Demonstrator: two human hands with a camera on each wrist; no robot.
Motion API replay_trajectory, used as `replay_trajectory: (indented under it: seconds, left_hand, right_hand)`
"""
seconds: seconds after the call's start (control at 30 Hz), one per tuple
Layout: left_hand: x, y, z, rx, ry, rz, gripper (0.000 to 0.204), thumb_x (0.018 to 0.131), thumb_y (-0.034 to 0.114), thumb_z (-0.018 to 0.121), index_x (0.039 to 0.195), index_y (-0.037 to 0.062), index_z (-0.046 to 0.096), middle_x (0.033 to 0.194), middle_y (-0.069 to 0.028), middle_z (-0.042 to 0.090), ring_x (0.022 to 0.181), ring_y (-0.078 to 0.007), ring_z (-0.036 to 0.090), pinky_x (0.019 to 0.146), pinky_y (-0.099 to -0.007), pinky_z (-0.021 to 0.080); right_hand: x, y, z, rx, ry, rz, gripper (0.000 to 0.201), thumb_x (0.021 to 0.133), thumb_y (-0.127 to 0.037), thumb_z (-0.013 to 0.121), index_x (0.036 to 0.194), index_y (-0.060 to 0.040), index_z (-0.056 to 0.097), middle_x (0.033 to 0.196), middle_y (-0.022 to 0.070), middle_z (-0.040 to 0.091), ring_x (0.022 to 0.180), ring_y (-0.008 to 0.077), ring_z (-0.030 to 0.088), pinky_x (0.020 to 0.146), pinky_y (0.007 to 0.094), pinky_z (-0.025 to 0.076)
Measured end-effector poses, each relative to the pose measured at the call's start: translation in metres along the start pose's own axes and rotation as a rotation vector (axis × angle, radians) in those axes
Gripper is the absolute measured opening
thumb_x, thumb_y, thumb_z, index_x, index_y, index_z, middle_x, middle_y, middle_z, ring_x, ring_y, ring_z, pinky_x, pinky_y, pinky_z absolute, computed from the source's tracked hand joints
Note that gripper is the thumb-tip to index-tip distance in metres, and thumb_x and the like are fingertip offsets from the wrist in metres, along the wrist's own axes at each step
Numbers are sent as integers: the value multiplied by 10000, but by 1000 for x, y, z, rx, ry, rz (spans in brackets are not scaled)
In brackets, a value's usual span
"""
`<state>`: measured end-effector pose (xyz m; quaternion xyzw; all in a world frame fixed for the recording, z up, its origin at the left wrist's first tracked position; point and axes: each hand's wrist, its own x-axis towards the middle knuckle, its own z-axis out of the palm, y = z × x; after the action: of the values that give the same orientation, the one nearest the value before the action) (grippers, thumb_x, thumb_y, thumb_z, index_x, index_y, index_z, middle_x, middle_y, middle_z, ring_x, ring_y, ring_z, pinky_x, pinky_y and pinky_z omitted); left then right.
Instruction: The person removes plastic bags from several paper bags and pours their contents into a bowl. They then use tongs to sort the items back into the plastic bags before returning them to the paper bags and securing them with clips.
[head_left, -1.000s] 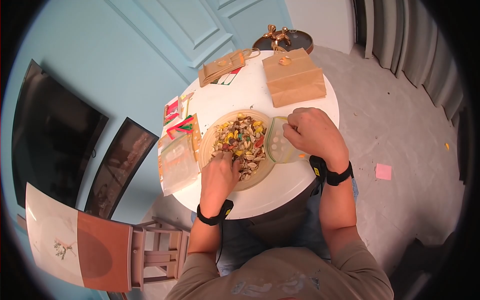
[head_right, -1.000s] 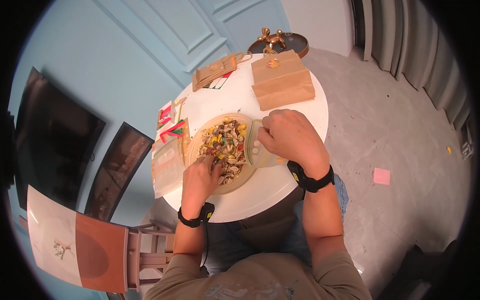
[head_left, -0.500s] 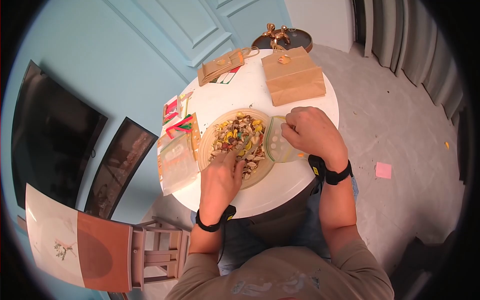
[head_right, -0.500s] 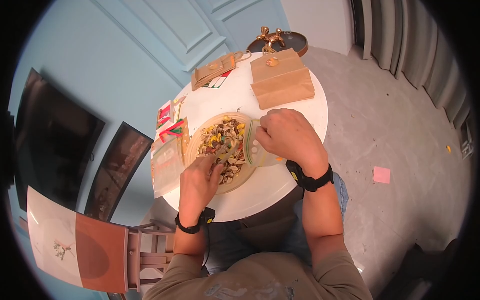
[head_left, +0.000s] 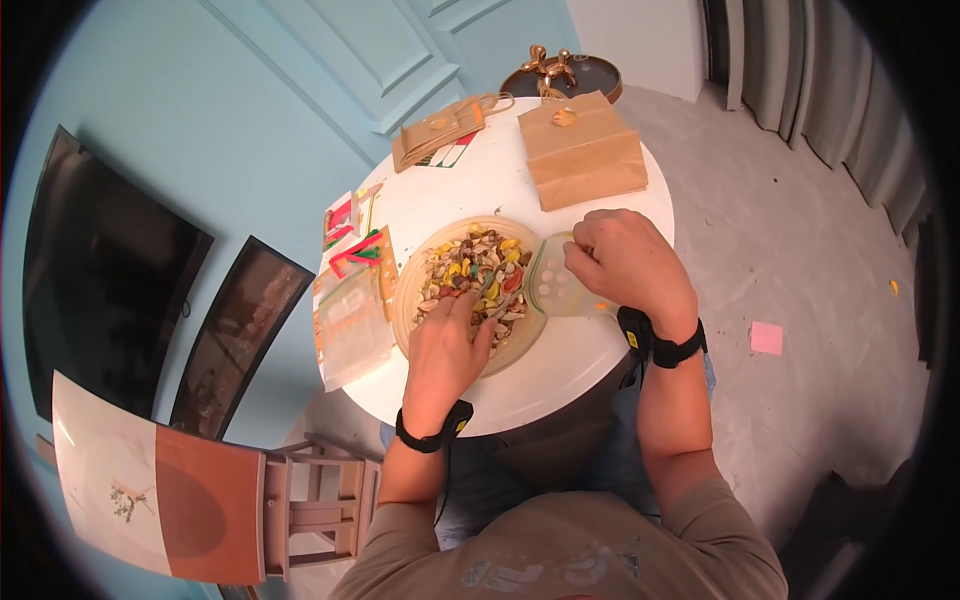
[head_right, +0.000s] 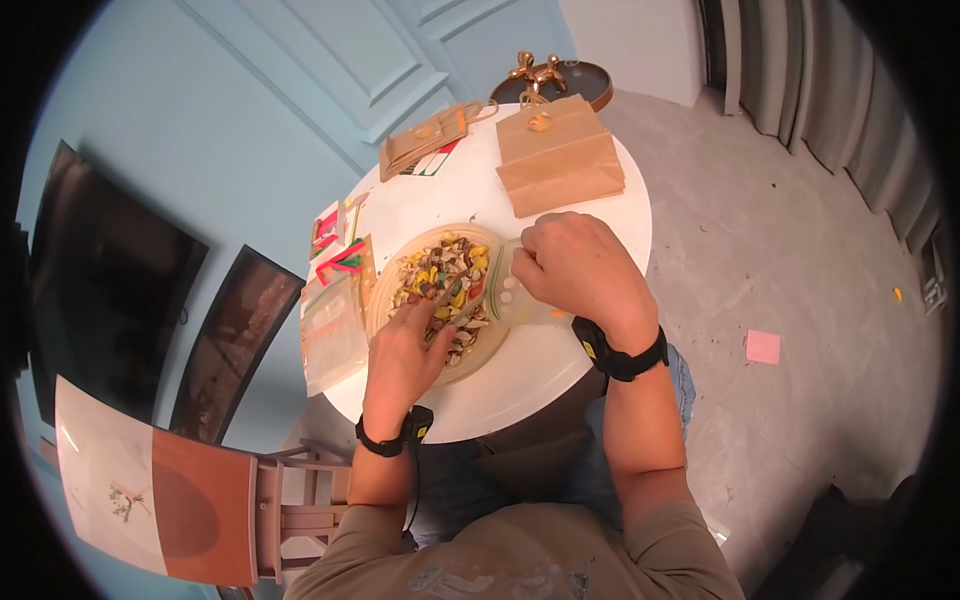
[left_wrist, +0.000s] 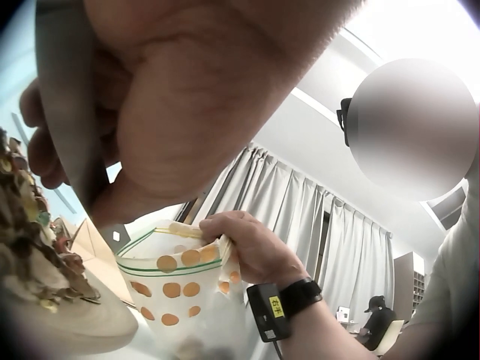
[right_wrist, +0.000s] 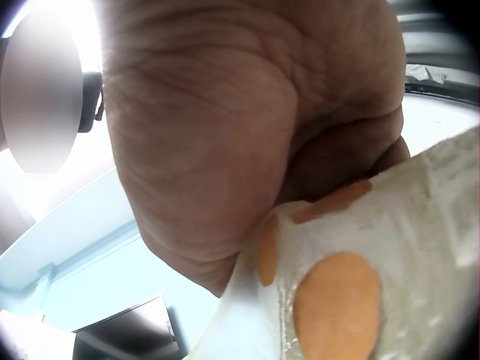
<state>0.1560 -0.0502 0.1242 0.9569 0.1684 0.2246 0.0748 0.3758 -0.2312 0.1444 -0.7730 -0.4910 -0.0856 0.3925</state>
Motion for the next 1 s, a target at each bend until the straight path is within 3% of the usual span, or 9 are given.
replay_trajectory:
  seconds: [0.17, 0.37, 0.47, 0.57, 0.77, 1.0]
  left_hand:
    - [4, -4, 12, 57, -120, -77, 368, 951, 203, 842, 1233, -23, 771, 1010, -235, 780, 924, -440, 769, 812, -520, 607]
    - [3, -2, 8, -31, -38, -70, 328, 955, 212, 831, 1188, -13, 782, 986, -244, 770, 910, -454, 764, 807, -531, 602]
    - [4, 3, 2, -26, -34, -68, 286, 967, 206, 814, 1088, -45, 752, 988, -292, 763, 876, -498, 762, 797, -561, 622]
    - [2, -7, 10, 71, -134, -81, 289, 960, 218, 829, 1132, -9, 781, 963, -249, 765, 895, -467, 752, 791, -548, 599]
    - [1, -5, 9, 102, -178, -107, 224, 991, 194, 786, 1091, -7, 769, 967, -248, 763, 901, -486, 743, 788, -574, 593]
    - [-4, -11, -3, 91, -86, -114, 226, 996, 196, 792, 1110, 3, 772, 986, -239, 760, 902, -480, 738, 774, -563, 575]
  right_hand:
    - [-1, 1, 0, 14, -12, 4, 296, 916, -161, 670, 728, 58, 732, 758, 279, 684, 748, 467, 697, 753, 537, 573]
    - [0, 1, 0, -34, -5, 14, 288, 919, -165, 675, 745, 51, 749, 786, 269, 704, 771, 462, 711, 769, 536, 579]
    - [0, 2, 2, -81, 22, 55, 286, 921, -169, 678, 758, 51, 761, 810, 267, 716, 783, 463, 716, 781, 536, 582]
    - [0, 1, -1, -80, 25, 83, 282, 920, -168, 681, 765, 51, 768, 817, 268, 717, 787, 463, 719, 788, 535, 583]
    - [0, 0, -2, -61, -2, 78, 278, 917, -164, 684, 759, 53, 760, 807, 261, 714, 791, 462, 718, 792, 534, 583]
    - [1, 0, -1, -44, -7, 42, 285, 914, -167, 683, 752, 57, 752, 795, 267, 708, 780, 460, 715, 782, 536, 583]
